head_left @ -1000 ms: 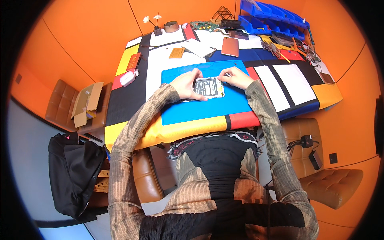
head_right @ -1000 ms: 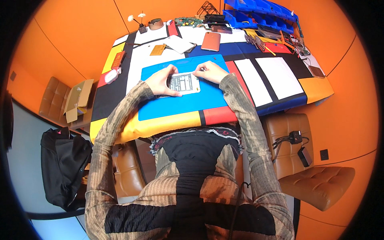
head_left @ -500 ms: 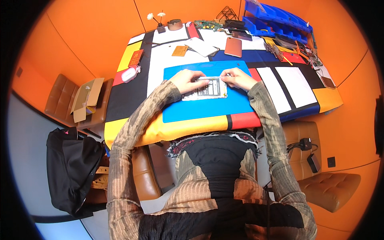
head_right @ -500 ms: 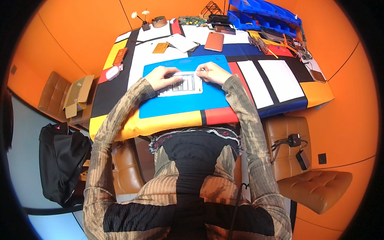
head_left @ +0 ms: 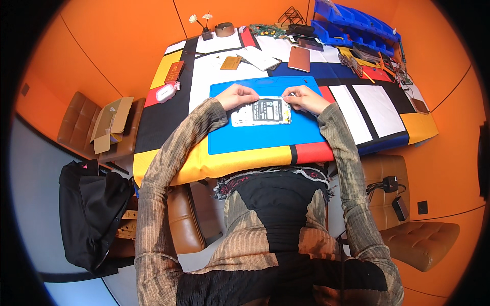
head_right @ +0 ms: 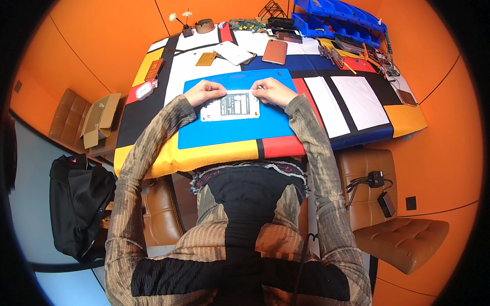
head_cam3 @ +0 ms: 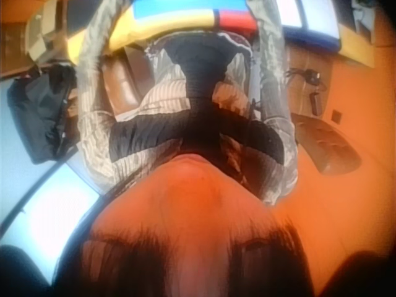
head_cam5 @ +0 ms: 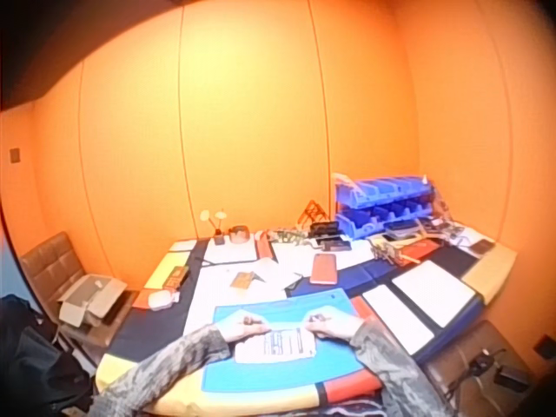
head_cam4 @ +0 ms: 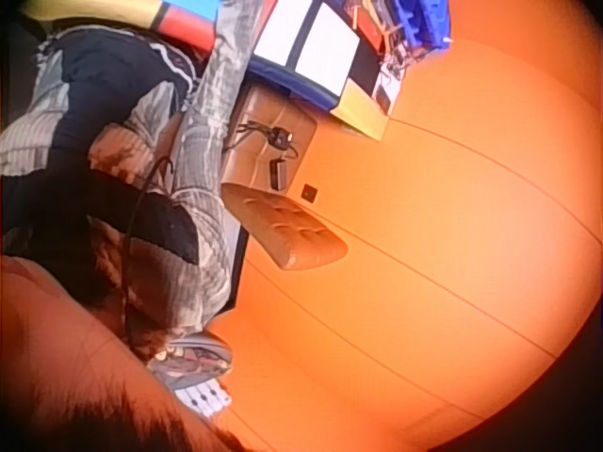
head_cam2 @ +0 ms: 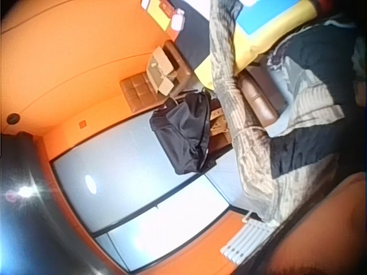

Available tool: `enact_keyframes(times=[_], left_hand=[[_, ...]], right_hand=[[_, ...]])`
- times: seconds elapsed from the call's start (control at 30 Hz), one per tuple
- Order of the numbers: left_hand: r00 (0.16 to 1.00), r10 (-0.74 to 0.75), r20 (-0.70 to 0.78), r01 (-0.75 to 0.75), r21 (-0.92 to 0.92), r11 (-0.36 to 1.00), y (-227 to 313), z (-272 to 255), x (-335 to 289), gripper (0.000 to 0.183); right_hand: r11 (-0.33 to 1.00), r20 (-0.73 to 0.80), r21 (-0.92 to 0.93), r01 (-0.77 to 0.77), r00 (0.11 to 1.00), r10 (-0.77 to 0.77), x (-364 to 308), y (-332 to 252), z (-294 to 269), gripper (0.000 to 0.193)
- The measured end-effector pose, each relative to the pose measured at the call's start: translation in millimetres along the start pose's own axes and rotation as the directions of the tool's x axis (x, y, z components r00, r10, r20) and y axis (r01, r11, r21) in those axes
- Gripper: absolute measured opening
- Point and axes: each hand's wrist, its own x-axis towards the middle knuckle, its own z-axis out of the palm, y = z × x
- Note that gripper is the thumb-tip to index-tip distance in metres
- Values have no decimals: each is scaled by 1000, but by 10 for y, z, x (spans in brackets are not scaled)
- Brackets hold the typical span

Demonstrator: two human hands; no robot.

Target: The person uses a metal spudger to pry and disconnect components on a disassembled smartphone motherboard. They remove a small metal bracket and continue to separate internal parts on a blue anti-static mat.

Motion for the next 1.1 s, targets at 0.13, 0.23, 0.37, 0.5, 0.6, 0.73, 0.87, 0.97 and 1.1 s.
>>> enact_keyframes(times=[0.13, 0.23, 0.37, 0.5, 0.6, 0.73, 0.87, 0.97, 1.1], left_hand=[[1000, 2, 4, -2, -24, 1000, -22, 16, 26, 21], [1000, 12, -7, -13, -53, 999, -43, 27, 28, 22], [998, 19, -61, -21, -24, 999, -13, 72, 21, 22], [988, -5, -153, 11, 37, 999, 77, 165, 2, 19], [977, -27, -212, 50, 101, 994, 144, 219, -18, 23], [964, -47, -262, 79, 112, 991, 173, 259, -30, 27], [961, -47, -273, 82, 118, 990, 142, 250, -11, 26], [966, -57, -251, 62, 11, 998, 100, 215, 11, 26], [971, -62, -230, 60, -16, 998, 60, 172, 27, 30]], right_hand=[[1000, -30, -4, -15, 999, 15, -11, -38, 19, 19], [999, -78, 27, -33, 996, 35, -9, -62, 45, 23], [999, -118, 5, -40, 992, 40, 36, -56, 102, 31], [997, -144, -72, 9, 989, -20, 99, 0, 151, 36], [996, -136, -80, 41, 989, -52, 116, 42, 145, 37], [998, -103, -31, 58, 993, -61, 128, 79, 141, 33], [994, 3, 107, 24, 1000, -25, 99, 69, 78, 25], [970, 55, 243, -11, 998, -2, 39, 34, 8, 21], [949, 61, 312, -52, 998, 35, -2, -20, -13, 18]])
